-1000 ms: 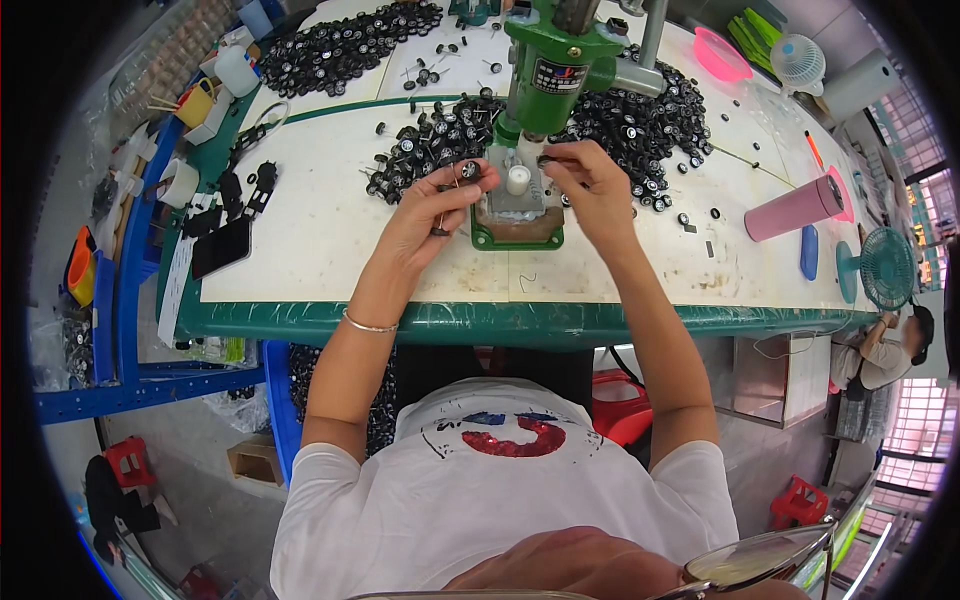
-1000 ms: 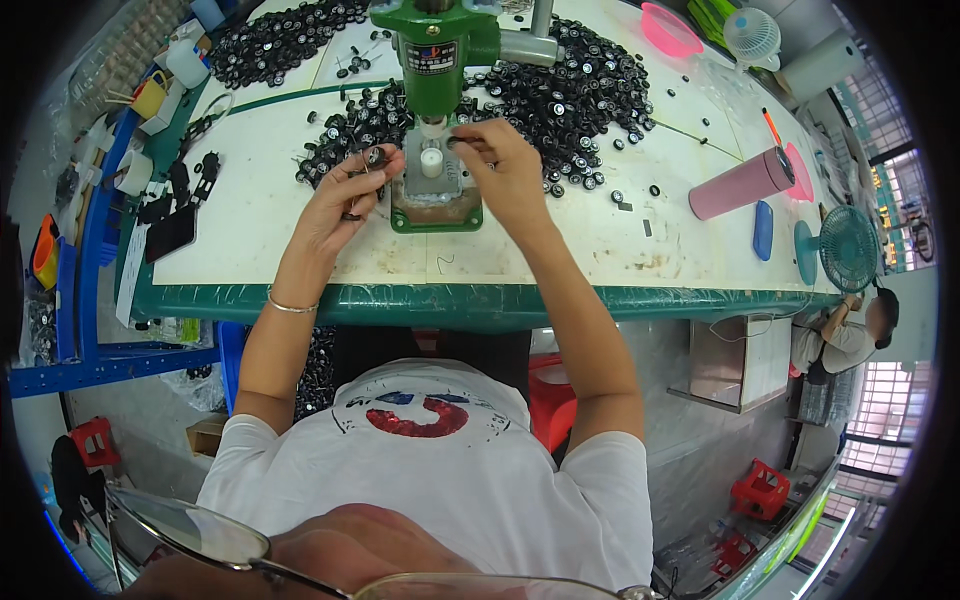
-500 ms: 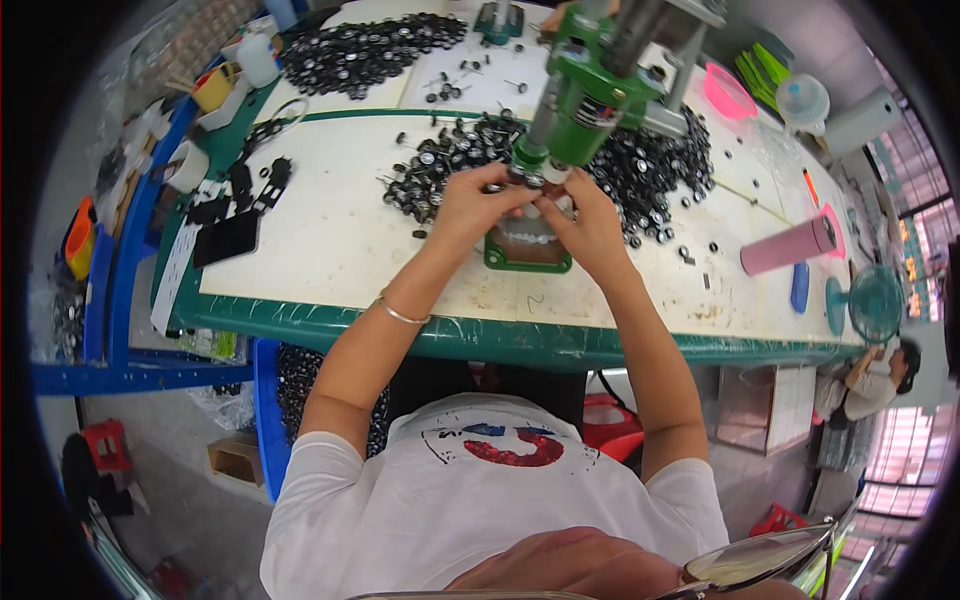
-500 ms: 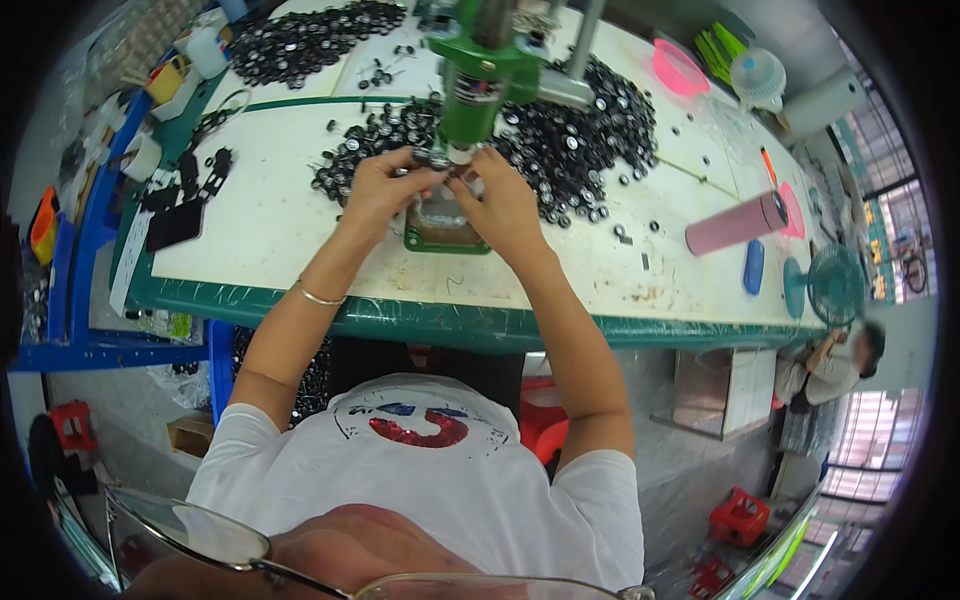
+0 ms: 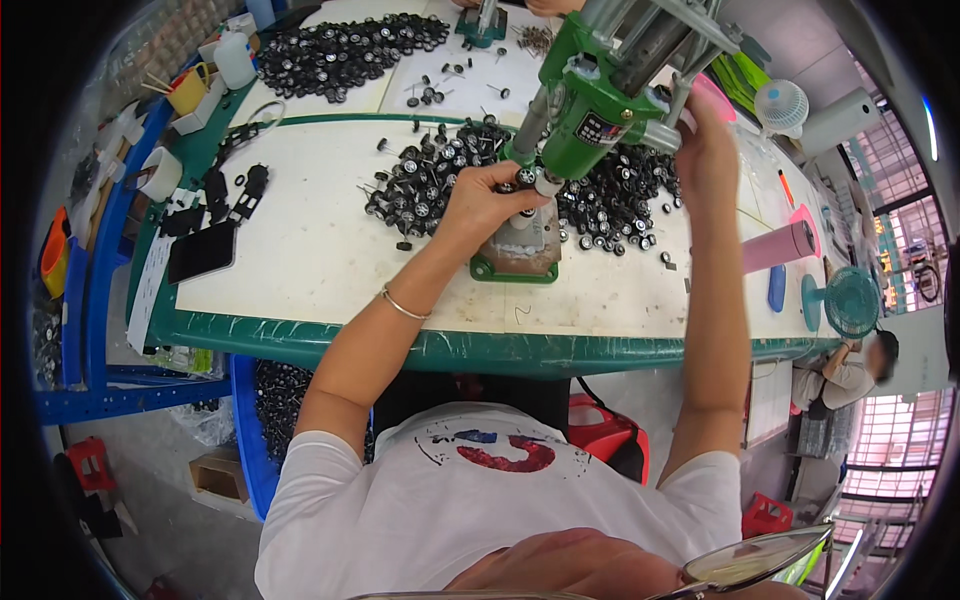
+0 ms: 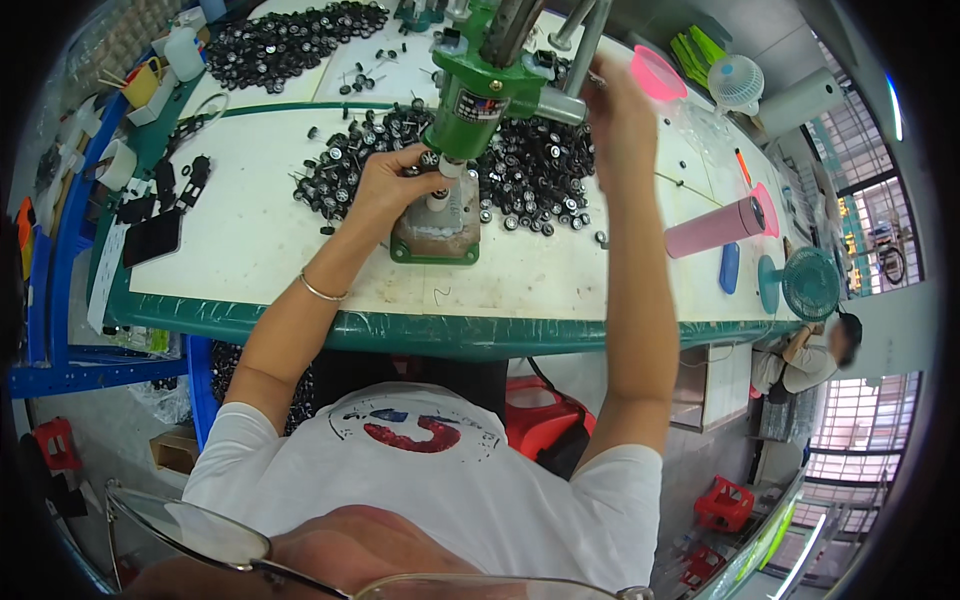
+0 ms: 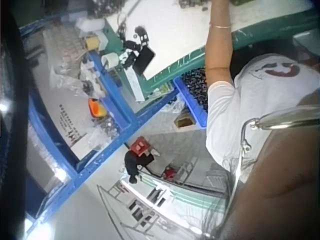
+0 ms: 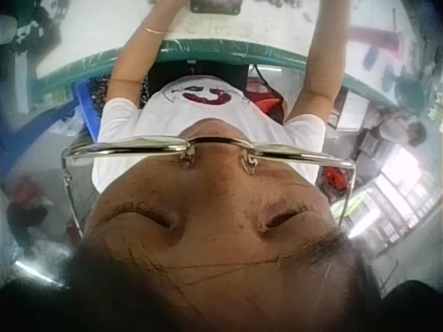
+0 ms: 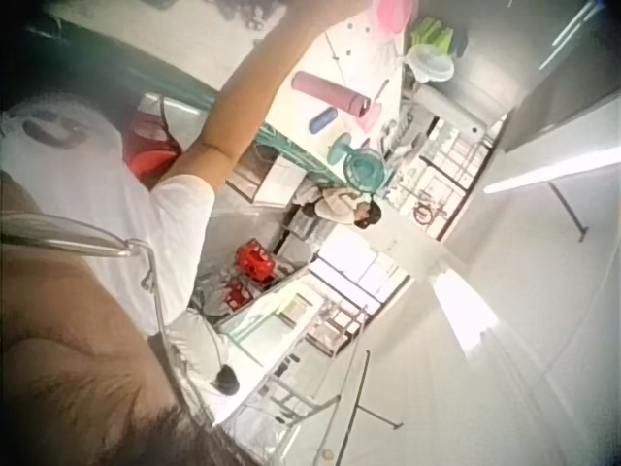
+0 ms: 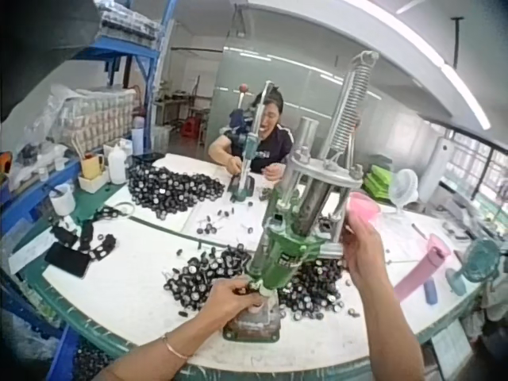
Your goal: The person sits at a workbench and repeatedly picks up small black cylindrical components and metal rings. They place the components into a green manual press machine and pull down a lever to assemble them. The finished parts are dropped into a blue bin below the table. The process is repeated continuously throughout the video.
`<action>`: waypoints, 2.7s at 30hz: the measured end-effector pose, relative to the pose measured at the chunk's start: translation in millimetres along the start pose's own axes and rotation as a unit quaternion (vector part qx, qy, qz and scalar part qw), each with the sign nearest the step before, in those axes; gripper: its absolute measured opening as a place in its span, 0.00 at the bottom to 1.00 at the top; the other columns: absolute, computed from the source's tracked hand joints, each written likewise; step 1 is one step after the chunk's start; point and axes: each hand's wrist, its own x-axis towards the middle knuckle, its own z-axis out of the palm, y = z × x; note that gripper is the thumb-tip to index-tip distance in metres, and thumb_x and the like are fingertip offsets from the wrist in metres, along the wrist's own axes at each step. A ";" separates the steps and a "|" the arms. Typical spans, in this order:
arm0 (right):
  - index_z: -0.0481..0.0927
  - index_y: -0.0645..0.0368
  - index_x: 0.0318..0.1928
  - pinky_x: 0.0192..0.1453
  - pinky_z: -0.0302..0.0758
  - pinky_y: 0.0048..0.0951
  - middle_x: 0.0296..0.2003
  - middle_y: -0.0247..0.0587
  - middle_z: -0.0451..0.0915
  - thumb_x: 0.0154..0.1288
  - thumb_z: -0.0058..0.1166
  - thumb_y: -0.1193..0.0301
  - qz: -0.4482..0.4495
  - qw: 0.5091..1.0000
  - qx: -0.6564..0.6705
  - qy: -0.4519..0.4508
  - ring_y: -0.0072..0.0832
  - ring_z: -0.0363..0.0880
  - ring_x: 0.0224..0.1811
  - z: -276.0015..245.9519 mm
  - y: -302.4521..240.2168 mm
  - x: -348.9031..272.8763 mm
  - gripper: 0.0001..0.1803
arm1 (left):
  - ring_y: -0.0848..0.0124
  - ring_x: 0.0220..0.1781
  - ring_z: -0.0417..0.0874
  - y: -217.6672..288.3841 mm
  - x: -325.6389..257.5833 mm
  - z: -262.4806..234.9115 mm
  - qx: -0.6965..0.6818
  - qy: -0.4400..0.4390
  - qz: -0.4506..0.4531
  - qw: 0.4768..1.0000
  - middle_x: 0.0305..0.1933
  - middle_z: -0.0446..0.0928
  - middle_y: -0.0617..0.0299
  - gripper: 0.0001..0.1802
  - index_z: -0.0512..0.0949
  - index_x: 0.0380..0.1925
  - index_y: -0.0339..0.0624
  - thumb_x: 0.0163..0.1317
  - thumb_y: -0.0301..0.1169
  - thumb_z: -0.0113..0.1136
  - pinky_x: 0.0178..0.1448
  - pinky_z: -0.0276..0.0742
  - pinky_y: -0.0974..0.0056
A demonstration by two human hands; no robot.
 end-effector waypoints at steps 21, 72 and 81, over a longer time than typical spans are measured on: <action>0.70 0.53 0.29 0.13 0.40 0.15 0.16 0.17 0.56 0.69 0.54 0.60 -0.163 0.983 0.088 0.012 0.08 0.48 0.12 49.8 -90.5 67.6 0.14 | 0.82 0.32 0.77 1.0 0.9 -3.8 0.079 -0.019 0.047 0.996 0.33 0.80 0.69 0.10 0.84 0.33 0.34 0.49 0.23 0.70 0.38 0.73 0.74; 0.78 0.63 0.41 0.47 0.73 0.33 0.41 0.45 0.74 0.61 0.55 0.77 -0.079 0.839 -0.509 -0.176 0.38 0.75 0.44 -8.4 84.8 -159.0 0.08 | 0.79 0.20 0.76 6.5 -9.2 -18.0 -0.258 -0.041 -0.083 0.962 0.23 0.78 0.64 0.11 0.80 0.35 0.39 0.55 0.32 0.68 0.20 0.68 0.73; 0.78 0.64 0.41 0.45 0.73 0.30 0.41 0.43 0.76 0.63 0.52 0.79 -0.082 0.858 -0.479 -0.168 0.33 0.75 0.40 -20.2 91.4 -160.3 0.07 | 0.63 0.31 0.83 8.1 -68.5 -49.9 0.303 0.007 0.042 0.952 0.28 0.82 0.57 0.09 0.82 0.33 0.44 0.52 0.32 0.68 0.37 0.76 0.61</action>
